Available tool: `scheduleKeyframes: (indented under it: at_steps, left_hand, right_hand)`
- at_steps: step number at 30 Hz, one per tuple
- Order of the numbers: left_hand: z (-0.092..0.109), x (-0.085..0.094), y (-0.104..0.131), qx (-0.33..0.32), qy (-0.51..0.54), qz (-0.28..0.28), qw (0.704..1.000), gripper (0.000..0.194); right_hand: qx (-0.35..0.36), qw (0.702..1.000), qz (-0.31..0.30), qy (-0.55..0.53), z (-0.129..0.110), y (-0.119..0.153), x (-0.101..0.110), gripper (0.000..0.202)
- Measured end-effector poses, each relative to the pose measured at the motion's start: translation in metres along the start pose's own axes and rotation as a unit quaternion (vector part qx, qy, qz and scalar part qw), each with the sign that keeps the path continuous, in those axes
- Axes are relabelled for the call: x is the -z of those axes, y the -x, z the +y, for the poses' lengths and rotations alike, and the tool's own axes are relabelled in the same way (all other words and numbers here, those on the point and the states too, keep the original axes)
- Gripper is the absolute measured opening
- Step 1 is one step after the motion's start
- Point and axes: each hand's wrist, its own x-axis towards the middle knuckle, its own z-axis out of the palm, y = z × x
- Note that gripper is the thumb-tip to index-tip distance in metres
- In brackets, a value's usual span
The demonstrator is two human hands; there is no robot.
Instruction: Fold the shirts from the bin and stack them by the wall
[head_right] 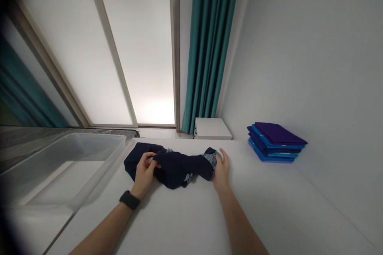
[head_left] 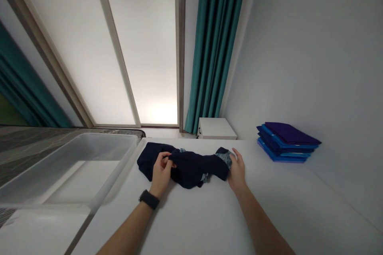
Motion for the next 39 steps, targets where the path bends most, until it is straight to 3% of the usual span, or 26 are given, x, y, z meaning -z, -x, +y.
scheduleKeyframes:
  at_steps: [4, 6, 9, 11, 13, 16, 18, 20, 23, 25, 29, 31, 33, 36, 39]
  left_hand:
    - [-0.003, 0.0, 0.002, -0.043, -0.083, 0.002, 0.996, 0.032]
    - [0.001, -0.003, 0.007, -0.113, -0.163, -0.035, 0.98, 0.043]
    - [0.011, -0.011, 0.018, -0.255, -0.284, -0.151, 0.912, 0.047]
    - [0.015, -0.018, 0.024, -0.298, -0.334, -0.225, 0.865, 0.049]
    - [0.014, -0.025, 0.029, -0.288, -0.368, -0.269, 0.842, 0.057]
    - [0.004, -0.028, 0.03, -0.234, -0.409, -0.291, 0.832, 0.074]
    - [-0.003, -0.027, 0.028, -0.208, -0.438, -0.282, 0.828, 0.078]
    - [-0.006, -0.024, 0.025, -0.199, -0.462, -0.26, 0.825, 0.069]
    - [-0.006, -0.018, 0.018, -0.199, -0.457, -0.23, 0.836, 0.033]
    - [-0.005, -0.013, 0.012, -0.189, -0.413, -0.194, 0.87, 0.019]
    - [-0.001, -0.007, 0.004, -0.161, -0.301, -0.086, 0.936, 0.017]
    - [0.001, -0.006, 0.005, -0.146, -0.269, -0.074, 0.949, 0.017]
    - [0.003, -0.007, 0.006, -0.116, -0.246, -0.077, 0.959, 0.02]
    - [0.005, -0.007, 0.007, -0.068, -0.217, -0.064, 0.972, 0.024]
    - [0.006, -0.005, 0.005, -0.057, -0.192, -0.036, 0.979, 0.023]
  right_hand:
    - [-0.081, 0.992, -0.066, -0.071, -0.011, 0.009, -0.007, 0.059]
    - [-0.102, 0.989, -0.086, -0.069, -0.009, 0.01, -0.008, 0.062]
    - [-0.116, 0.987, -0.102, -0.032, 0.0, 0.008, -0.007, 0.069]
    - [-0.086, 0.988, -0.117, 0.052, 0.006, 0.005, -0.006, 0.069]
    - [-0.006, 0.98, -0.123, 0.158, 0.009, 0.005, -0.006, 0.058]
    - [0.105, 0.951, -0.139, 0.257, 0.008, 0.008, -0.008, 0.019]
    - [0.119, 0.944, -0.143, 0.271, 0.004, 0.011, -0.01, 0.027]
    - [0.105, 0.954, -0.13, 0.248, 0.0, 0.014, -0.012, 0.039]
    - [0.067, 0.98, -0.098, 0.161, -0.007, 0.014, -0.012, 0.042]
    - [0.043, 0.992, -0.071, 0.096, -0.01, 0.013, -0.012, 0.044]
    - [-0.002, 0.999, -0.042, 0.006, -0.013, 0.013, -0.012, 0.047]
    - [-0.011, 0.999, -0.035, 0.004, -0.014, 0.014, -0.012, 0.046]
    - [0.027, 0.998, -0.038, 0.047, -0.014, 0.016, -0.012, 0.046]
    - [0.148, 0.962, -0.103, 0.203, -0.009, 0.021, -0.013, 0.033]
    - [0.249, 0.869, -0.228, 0.361, 0.0, 0.03, -0.015, 0.025]
